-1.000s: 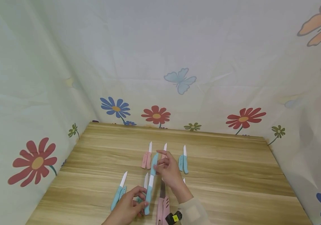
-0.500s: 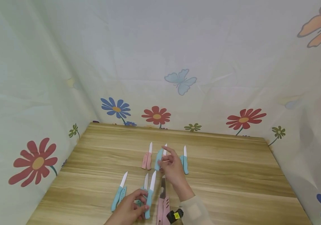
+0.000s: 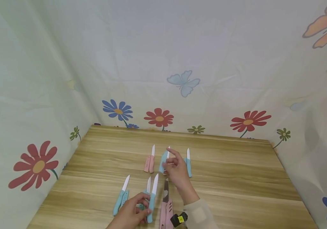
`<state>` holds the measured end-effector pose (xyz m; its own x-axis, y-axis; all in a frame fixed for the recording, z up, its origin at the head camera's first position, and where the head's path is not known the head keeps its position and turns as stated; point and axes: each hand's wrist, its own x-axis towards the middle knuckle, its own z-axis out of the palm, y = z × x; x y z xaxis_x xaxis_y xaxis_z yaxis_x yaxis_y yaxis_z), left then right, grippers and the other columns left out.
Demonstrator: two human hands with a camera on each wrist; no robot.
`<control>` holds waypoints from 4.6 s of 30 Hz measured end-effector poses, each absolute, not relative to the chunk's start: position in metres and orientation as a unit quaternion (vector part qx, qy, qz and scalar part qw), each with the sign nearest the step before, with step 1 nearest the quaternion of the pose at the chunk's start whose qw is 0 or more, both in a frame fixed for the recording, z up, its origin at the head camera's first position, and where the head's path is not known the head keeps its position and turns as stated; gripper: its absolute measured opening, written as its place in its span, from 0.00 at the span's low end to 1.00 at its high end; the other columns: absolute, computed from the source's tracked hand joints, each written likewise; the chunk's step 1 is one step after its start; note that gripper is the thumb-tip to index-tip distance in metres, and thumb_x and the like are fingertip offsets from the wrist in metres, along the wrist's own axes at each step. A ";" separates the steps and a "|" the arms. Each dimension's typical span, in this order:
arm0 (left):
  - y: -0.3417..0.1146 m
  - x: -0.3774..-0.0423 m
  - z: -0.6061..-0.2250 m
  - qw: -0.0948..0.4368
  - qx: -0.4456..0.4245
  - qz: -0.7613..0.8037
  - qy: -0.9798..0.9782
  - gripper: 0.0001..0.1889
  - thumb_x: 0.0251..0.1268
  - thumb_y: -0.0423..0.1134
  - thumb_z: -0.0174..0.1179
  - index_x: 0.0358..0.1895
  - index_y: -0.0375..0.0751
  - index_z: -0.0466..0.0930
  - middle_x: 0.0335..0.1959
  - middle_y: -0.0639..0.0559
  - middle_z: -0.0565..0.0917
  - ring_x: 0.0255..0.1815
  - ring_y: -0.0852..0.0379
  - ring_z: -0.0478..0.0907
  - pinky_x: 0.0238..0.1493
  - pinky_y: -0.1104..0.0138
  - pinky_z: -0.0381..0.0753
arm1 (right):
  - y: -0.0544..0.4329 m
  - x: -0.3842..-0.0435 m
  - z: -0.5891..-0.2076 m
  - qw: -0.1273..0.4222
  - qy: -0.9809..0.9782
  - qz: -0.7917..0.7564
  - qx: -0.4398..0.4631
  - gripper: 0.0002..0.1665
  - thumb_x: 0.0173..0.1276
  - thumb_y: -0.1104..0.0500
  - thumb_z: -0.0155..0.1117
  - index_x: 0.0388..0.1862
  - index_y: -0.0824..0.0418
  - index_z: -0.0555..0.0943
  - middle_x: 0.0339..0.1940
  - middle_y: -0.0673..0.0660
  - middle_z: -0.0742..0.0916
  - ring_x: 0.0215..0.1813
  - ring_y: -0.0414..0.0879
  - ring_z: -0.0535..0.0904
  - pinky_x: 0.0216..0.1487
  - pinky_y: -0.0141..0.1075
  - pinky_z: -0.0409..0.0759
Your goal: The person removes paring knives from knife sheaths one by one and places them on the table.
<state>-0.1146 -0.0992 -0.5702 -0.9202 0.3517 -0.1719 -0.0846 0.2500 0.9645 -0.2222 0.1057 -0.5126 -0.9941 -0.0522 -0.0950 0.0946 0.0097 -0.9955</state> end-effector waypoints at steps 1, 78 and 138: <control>-0.099 -0.115 -0.570 0.180 0.087 0.607 0.769 0.15 0.68 0.33 0.68 0.55 0.44 0.78 0.39 0.51 0.81 0.24 0.55 0.84 0.25 0.68 0.84 | 0.106 -0.222 -0.512 0.053 0.708 -0.704 0.014 0.36 0.71 0.72 0.64 0.73 0.44 0.74 0.43 0.60 0.82 0.36 0.43 0.82 0.42 0.38 0.87; -0.193 -0.246 -0.558 0.062 0.001 0.500 0.864 0.16 0.68 0.30 0.66 0.57 0.32 0.80 0.40 0.46 0.84 0.35 0.57 0.84 0.33 0.65 0.88 | 0.028 -0.236 -0.544 0.081 0.755 -0.651 0.007 0.15 0.64 0.68 0.72 0.51 0.67 0.87 0.45 0.64 0.89 0.39 0.40 0.83 0.42 0.34 0.88; -0.173 -0.279 -0.564 0.012 0.003 0.276 0.961 0.15 0.66 0.35 0.67 0.53 0.33 0.88 0.50 0.38 0.90 0.51 0.39 0.87 0.52 0.48 0.86 | -0.033 -0.264 -0.567 0.011 0.901 -0.428 -0.071 0.23 0.57 0.73 0.66 0.54 0.72 0.86 0.51 0.69 0.88 0.57 0.59 0.83 0.60 0.51 0.82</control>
